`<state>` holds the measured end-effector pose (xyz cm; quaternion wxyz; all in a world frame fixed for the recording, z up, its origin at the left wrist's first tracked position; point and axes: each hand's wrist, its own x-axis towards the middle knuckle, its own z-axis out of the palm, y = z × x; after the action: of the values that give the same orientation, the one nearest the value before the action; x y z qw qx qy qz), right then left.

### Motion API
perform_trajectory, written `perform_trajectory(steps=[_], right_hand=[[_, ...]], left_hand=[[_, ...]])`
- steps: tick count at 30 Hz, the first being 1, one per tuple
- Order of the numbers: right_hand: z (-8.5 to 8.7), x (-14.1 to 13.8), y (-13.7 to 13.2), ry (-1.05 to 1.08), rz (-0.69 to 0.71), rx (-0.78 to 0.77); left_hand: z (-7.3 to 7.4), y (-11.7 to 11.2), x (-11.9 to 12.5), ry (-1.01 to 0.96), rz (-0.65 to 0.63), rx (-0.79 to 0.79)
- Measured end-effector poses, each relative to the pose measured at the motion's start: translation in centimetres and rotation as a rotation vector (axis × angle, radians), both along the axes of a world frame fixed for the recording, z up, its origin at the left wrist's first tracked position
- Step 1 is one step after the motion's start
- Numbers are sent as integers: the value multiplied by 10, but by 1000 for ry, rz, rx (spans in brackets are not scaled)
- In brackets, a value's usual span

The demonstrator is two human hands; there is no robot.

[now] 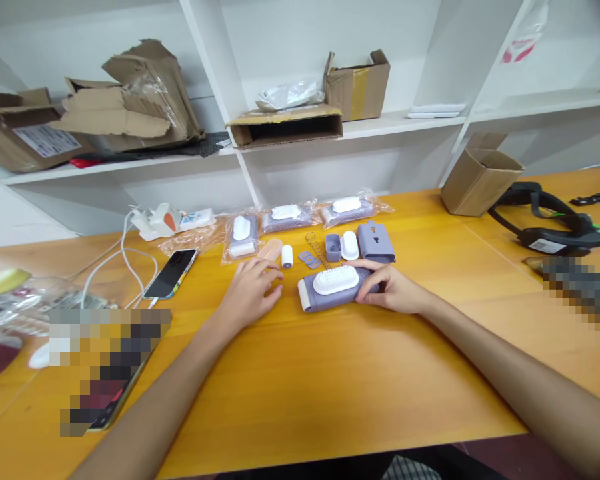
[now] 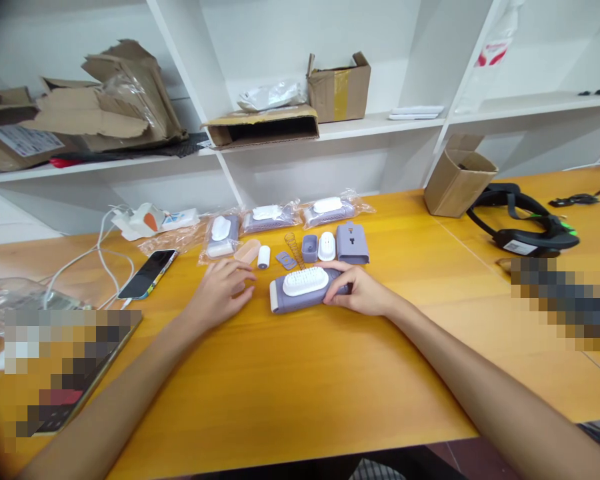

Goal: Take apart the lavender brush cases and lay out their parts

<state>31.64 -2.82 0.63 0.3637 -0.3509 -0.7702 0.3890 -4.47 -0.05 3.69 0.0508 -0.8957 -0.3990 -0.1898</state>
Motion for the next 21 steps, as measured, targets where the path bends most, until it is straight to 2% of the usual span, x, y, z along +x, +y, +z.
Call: perform_trajectory(steps=[3,7,14,21], right_hand=[[-1,1,1,-6,2,-4],[-2,3,3,-16,-7,-9],[-2,3,10,-3,-31,-6],[-4,-1,19,3,-80,14]], left_hand=[[0,9,-11,46,47,-74],[-2,14,-16,5,27,-129],[-12,14,-4,82,52,-121],[-21,21,6,52,85,-101]])
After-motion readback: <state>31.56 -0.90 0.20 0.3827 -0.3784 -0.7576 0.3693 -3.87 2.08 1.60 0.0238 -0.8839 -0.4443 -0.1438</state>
